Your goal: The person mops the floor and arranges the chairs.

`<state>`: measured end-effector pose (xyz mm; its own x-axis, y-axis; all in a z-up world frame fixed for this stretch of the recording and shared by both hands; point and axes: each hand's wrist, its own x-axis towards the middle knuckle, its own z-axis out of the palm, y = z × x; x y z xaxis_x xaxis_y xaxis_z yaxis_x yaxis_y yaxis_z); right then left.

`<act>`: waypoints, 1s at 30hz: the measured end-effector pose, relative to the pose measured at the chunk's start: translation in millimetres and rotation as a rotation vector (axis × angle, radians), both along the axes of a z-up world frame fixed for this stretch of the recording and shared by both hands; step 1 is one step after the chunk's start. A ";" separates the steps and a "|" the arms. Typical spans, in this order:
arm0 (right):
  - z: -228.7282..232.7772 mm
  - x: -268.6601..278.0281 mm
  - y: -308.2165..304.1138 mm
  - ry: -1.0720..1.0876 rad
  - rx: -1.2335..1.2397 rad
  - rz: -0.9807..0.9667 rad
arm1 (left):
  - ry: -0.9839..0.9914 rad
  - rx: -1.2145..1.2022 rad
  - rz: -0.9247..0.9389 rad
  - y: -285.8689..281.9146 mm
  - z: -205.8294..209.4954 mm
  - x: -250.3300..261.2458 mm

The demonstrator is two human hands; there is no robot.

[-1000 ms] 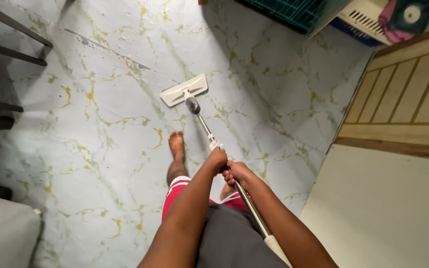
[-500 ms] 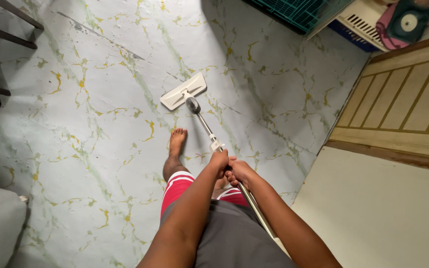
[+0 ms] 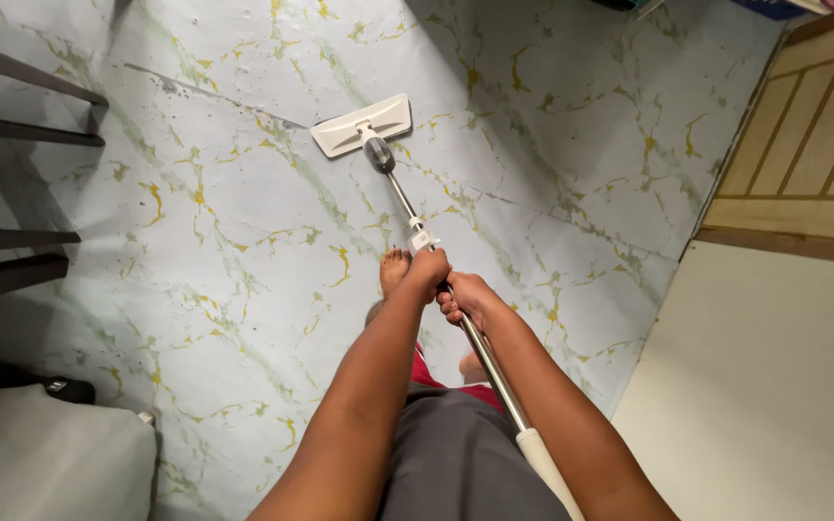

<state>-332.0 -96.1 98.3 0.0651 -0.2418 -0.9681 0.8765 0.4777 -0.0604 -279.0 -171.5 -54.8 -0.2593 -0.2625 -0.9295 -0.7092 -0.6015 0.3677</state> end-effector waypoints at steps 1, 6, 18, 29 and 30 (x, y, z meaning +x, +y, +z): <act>-8.4 7.7 3.8 0.000 0.000 -0.009 | 0.000 0.000 -0.009 -1.5 3.2 4.9; 3.7 38.3 29.0 0.017 -0.012 -0.074 | -0.076 -0.050 -0.191 18.5 15.1 23.4; -11.3 124.5 274.2 0.006 -0.017 -0.359 | -0.035 -0.006 -0.466 253.0 30.0 81.3; -12.0 132.3 301.2 -0.009 -0.062 -0.507 | -0.003 -0.122 -0.778 281.5 12.1 77.5; -16.0 124.6 291.7 0.007 -0.079 -0.496 | -0.011 -0.136 -0.794 265.7 23.7 65.8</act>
<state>-207.4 195.6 82.4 -0.0822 -0.3144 -0.9457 0.9963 -0.0025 -0.0858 -213.2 94.2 -31.0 -0.4073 -0.1149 -0.9060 -0.9102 0.1335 0.3922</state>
